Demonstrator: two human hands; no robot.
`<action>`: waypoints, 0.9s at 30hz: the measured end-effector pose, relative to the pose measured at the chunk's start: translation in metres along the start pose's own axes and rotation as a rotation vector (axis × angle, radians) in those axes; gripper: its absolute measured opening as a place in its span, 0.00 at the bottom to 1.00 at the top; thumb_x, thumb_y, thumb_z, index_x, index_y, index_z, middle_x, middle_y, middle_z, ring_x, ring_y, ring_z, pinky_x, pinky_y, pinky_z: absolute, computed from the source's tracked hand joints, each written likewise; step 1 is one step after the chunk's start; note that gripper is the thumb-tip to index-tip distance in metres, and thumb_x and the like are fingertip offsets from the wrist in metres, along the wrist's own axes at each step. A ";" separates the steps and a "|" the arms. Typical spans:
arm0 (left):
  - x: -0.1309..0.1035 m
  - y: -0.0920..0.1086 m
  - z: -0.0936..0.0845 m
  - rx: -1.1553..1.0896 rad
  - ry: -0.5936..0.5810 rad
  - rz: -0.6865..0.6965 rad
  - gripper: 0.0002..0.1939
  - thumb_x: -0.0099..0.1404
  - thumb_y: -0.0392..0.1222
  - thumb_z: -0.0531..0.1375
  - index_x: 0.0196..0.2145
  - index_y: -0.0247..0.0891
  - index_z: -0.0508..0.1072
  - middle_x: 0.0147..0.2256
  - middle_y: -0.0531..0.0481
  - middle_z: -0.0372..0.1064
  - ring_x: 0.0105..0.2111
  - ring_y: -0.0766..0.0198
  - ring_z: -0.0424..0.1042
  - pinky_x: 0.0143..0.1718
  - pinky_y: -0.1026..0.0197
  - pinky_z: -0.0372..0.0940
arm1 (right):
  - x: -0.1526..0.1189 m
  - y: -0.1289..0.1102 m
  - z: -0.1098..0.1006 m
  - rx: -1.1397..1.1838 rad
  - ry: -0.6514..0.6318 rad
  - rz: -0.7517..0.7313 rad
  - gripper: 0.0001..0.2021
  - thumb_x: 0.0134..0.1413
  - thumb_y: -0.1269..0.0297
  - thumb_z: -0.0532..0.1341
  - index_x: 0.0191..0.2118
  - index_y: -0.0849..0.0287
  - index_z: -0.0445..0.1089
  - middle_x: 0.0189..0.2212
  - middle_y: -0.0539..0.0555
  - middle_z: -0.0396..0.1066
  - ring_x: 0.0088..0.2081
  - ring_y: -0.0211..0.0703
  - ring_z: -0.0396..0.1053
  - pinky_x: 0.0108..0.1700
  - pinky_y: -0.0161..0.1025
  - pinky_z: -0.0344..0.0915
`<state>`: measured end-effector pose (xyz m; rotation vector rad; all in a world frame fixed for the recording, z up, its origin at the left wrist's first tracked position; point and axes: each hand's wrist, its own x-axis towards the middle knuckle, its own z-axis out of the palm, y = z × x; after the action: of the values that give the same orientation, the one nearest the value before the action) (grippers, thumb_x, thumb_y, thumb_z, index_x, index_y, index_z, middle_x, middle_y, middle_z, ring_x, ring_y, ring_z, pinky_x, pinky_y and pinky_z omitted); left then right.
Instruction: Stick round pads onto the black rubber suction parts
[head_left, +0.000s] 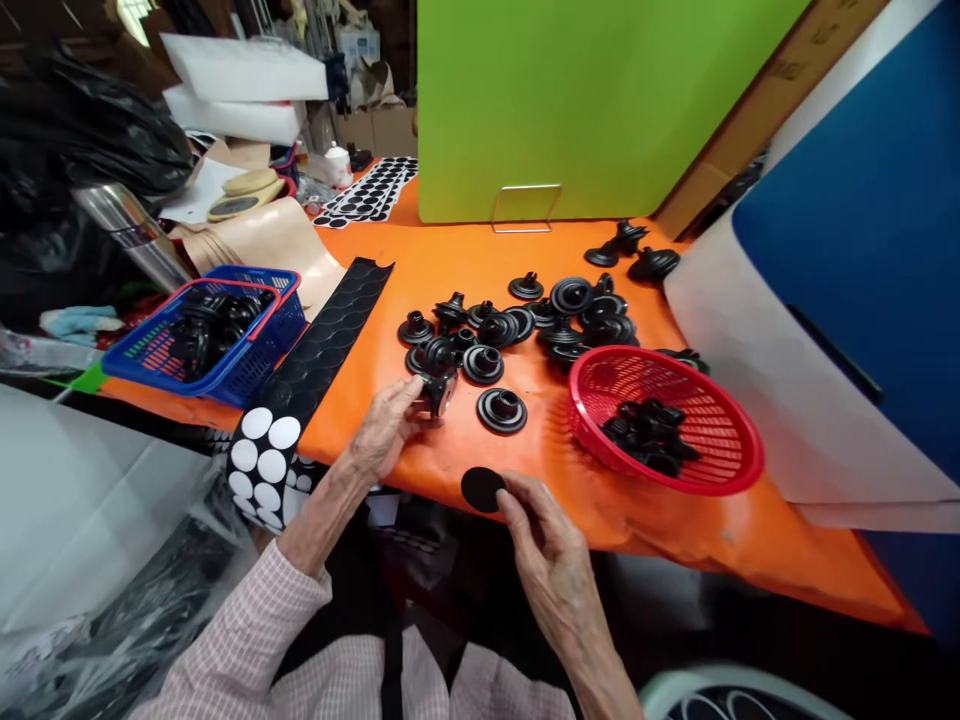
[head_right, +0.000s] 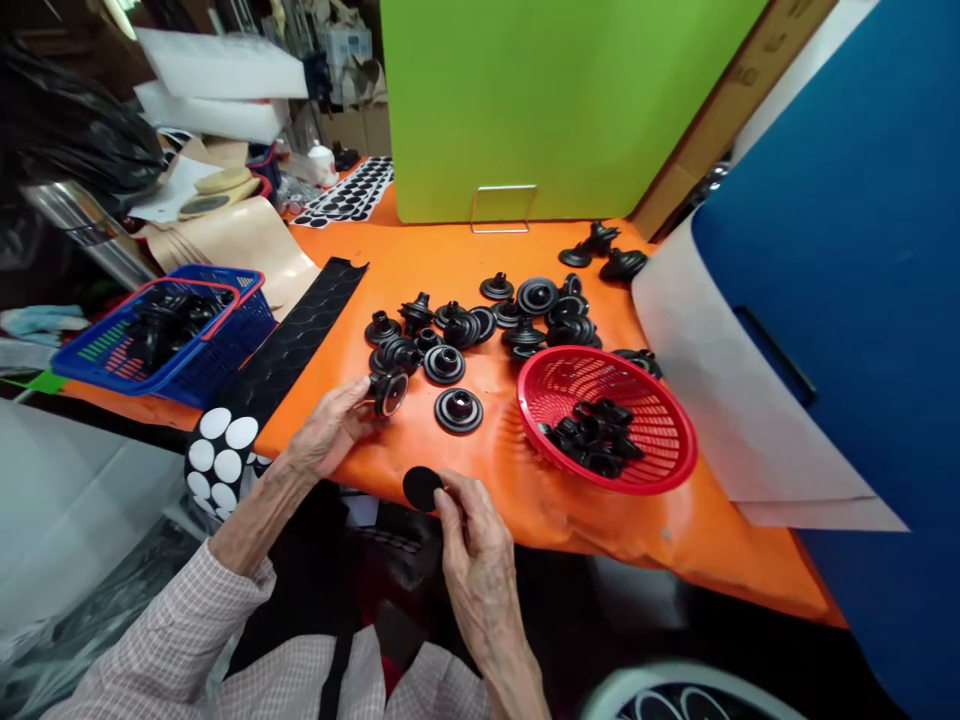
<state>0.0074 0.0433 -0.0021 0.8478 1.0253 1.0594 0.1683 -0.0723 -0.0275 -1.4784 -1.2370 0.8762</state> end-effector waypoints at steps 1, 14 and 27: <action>-0.003 0.002 -0.004 -0.136 -0.010 -0.069 0.12 0.59 0.46 0.62 0.39 0.40 0.69 0.35 0.51 0.69 0.31 0.66 0.68 0.35 0.59 0.69 | 0.001 -0.001 0.002 0.013 -0.002 0.001 0.12 0.56 0.57 0.59 0.44 0.54 0.69 0.27 0.48 0.68 0.30 0.39 0.67 0.37 0.38 0.67; -0.045 0.004 -0.028 -0.159 -0.075 -0.127 0.16 0.56 0.39 0.66 0.43 0.34 0.73 0.44 0.45 0.72 0.41 0.59 0.73 0.43 0.55 0.70 | 0.024 -0.025 0.027 0.338 -0.022 0.189 0.14 0.48 0.51 0.66 0.29 0.57 0.69 0.33 0.50 0.66 0.36 0.39 0.66 0.40 0.36 0.63; -0.068 -0.007 -0.031 -0.148 -0.168 -0.162 0.21 0.54 0.35 0.64 0.47 0.40 0.75 0.50 0.46 0.71 0.48 0.53 0.72 0.47 0.53 0.70 | 0.017 -0.029 0.058 0.231 0.058 0.150 0.13 0.51 0.53 0.61 0.29 0.59 0.71 0.41 0.55 0.66 0.44 0.45 0.67 0.47 0.43 0.66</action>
<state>-0.0300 -0.0213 -0.0013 0.7084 0.8488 0.8986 0.1100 -0.0423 -0.0133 -1.4121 -0.9573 1.0325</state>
